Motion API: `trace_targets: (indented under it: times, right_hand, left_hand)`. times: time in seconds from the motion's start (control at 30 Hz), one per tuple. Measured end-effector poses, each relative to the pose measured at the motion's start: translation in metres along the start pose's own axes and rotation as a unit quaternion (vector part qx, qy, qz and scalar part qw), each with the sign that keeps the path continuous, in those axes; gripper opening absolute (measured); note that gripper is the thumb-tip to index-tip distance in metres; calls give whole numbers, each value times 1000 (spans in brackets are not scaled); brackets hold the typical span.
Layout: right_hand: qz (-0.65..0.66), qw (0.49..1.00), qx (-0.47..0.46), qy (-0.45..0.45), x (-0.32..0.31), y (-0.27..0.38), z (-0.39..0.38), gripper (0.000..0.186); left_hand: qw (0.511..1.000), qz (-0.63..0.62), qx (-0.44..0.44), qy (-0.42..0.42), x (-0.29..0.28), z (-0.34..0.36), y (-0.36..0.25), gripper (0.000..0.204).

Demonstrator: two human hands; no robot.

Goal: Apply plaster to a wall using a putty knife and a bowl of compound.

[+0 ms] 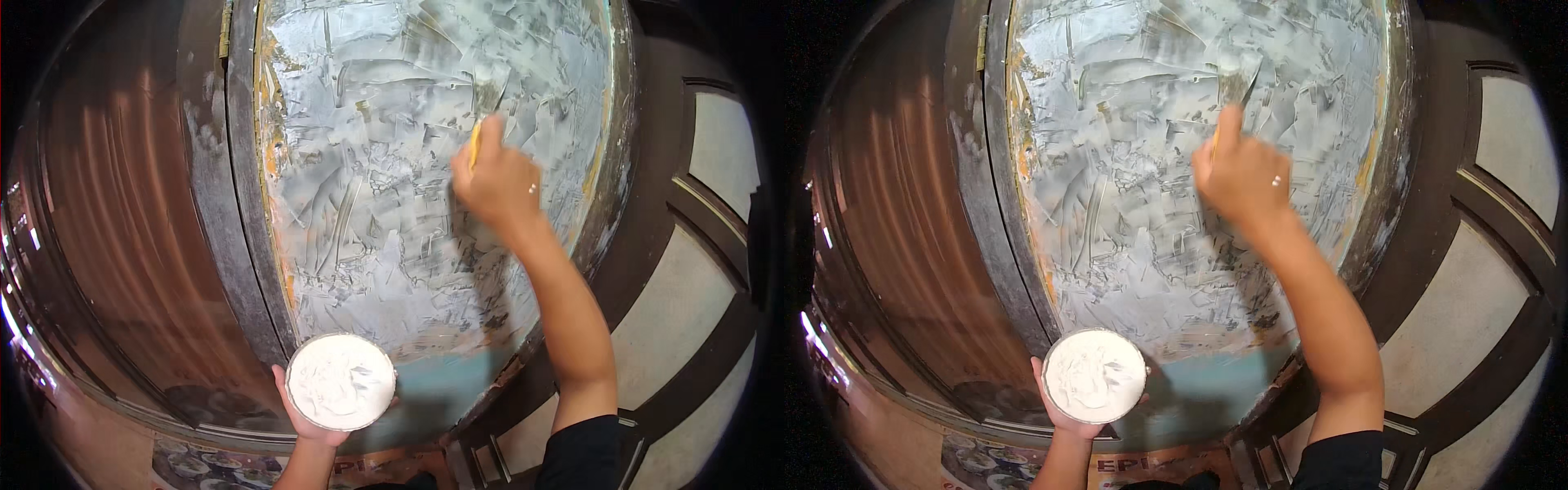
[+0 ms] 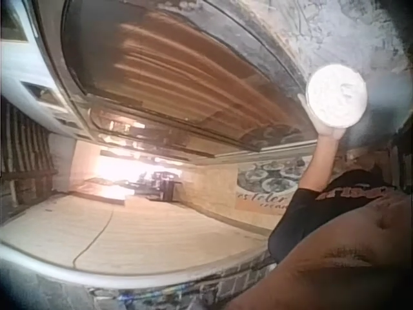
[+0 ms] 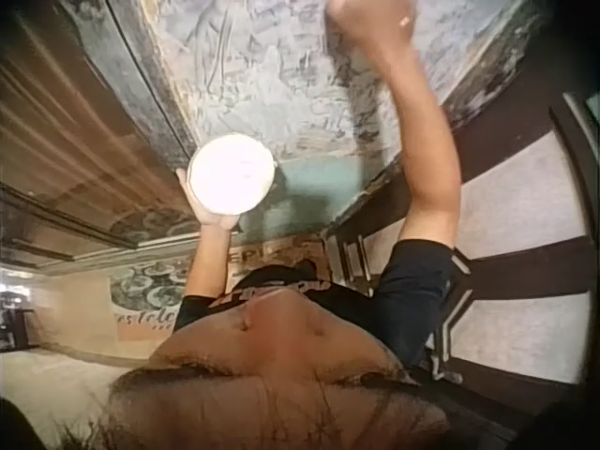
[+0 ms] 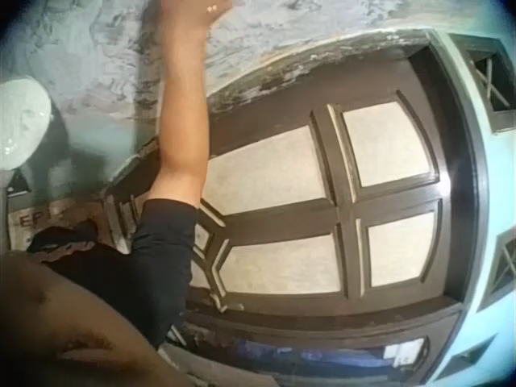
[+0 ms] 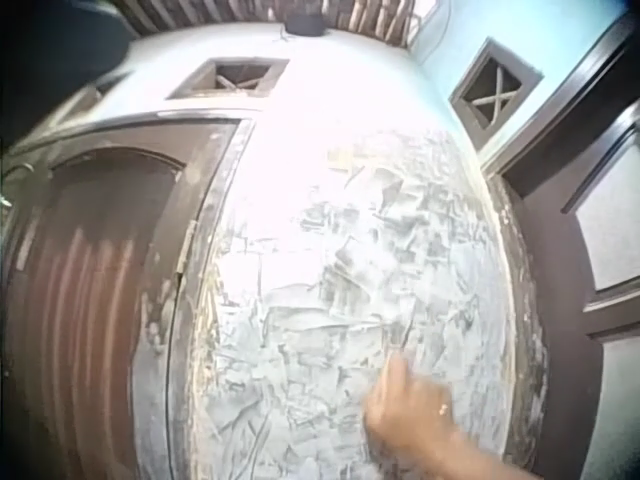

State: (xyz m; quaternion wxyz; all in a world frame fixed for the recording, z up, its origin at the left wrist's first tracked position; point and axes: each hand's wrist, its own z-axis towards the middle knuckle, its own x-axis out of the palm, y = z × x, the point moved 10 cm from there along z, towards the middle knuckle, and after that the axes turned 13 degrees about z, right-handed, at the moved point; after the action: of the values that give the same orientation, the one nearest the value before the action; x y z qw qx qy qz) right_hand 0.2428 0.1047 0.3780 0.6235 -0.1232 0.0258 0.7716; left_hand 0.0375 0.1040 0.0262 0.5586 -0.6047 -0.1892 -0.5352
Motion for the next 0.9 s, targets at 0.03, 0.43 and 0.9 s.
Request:
trace_targets:
  times: [0.03,0.43,0.9]
  right_hand:
    - [10,998,17,54,16,7,-19,37]
    - [43,999,0,-32,-20,-10,10,32]
    - [100,994,38,-10,-24,-13,-11,28]
  left_hand:
    - [1000,16,7,3,0,0,-2,107]
    - [998,29,-5,55,13,-2,-4,107]
    - [996,-67,-16,62,18,0,-4,113]
